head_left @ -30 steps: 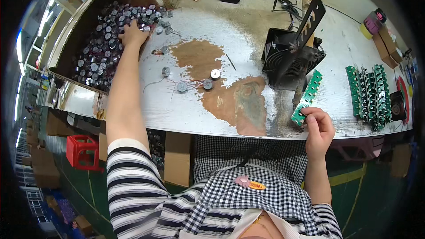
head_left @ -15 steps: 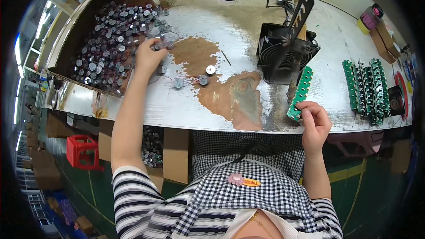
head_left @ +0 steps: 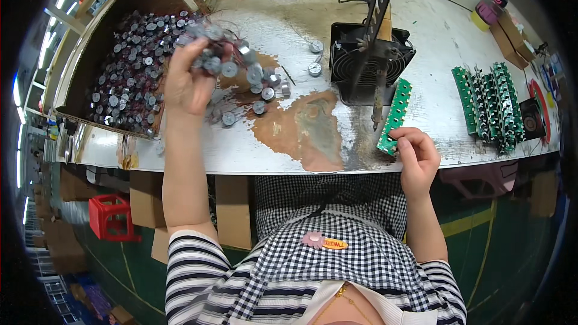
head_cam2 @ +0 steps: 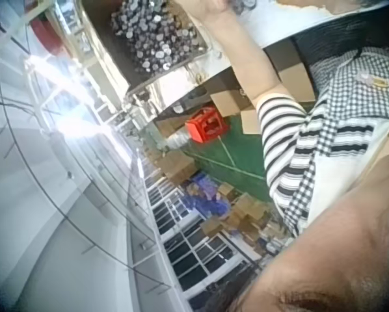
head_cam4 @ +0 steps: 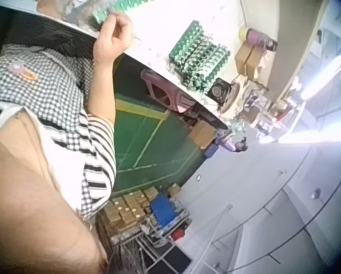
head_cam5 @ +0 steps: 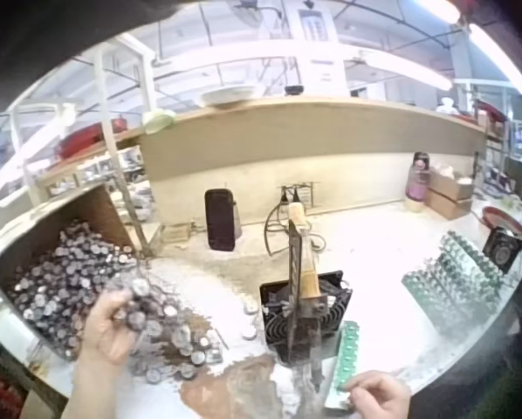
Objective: The person assembles electronic components by taking circuit boards, inserting the wires of small round motors into the ports along each board by hand, and placing the finished boards onto a stack.
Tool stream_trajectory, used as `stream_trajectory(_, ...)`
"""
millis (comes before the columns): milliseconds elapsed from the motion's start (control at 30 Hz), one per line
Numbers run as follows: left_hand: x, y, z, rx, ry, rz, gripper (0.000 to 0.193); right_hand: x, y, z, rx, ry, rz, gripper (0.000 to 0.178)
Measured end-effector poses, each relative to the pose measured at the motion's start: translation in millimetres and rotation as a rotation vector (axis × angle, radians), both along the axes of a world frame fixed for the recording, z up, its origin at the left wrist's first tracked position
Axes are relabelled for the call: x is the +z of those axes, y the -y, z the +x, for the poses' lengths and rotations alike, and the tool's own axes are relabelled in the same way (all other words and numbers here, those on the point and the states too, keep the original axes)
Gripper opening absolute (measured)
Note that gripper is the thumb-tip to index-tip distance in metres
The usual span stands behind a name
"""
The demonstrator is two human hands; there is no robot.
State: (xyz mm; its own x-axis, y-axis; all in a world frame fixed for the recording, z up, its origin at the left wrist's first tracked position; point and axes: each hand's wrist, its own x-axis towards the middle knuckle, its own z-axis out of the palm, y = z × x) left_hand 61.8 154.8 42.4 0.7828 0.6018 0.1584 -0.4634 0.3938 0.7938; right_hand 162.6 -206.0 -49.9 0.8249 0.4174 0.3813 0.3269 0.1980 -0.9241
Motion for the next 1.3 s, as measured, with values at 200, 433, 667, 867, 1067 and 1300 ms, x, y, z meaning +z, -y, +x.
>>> stream_trajectory(200, -31, -10, 4, 0.0, -0.09, 0.077, 0.03, 2, -1, -2, 0.021, -0.023, -0.002, 0.006)
stream_trajectory(433, 2, -11, 6, 0.088, -0.044, 0.278, 0.026, -1, 0, 0, 0.023, -0.013, 0.002, 0.005)
stream_trajectory(667, 27, -19, 3, 0.145, -0.158, 0.549, 0.023, -2, 1, 0, 0.037, -0.026, 0.01, 0.006)
stream_trajectory(867, 24, -13, 4, 0.22, -0.5, 0.912, 0.036, 0, 1, -1, 0.026, -0.032, 0.007, 0.006)
stream_trajectory(1067, 25, 29, 7, 0.419, -0.507, 1.249, 0.021, 0, -1, -2, 0.007, -0.031, 0.015, 0.006)
stream_trajectory(1300, 8, 76, 14, 0.281, -0.385, 1.367, 0.01, -2, -1, -2, -0.001, 0.044, -0.014, 0.004)
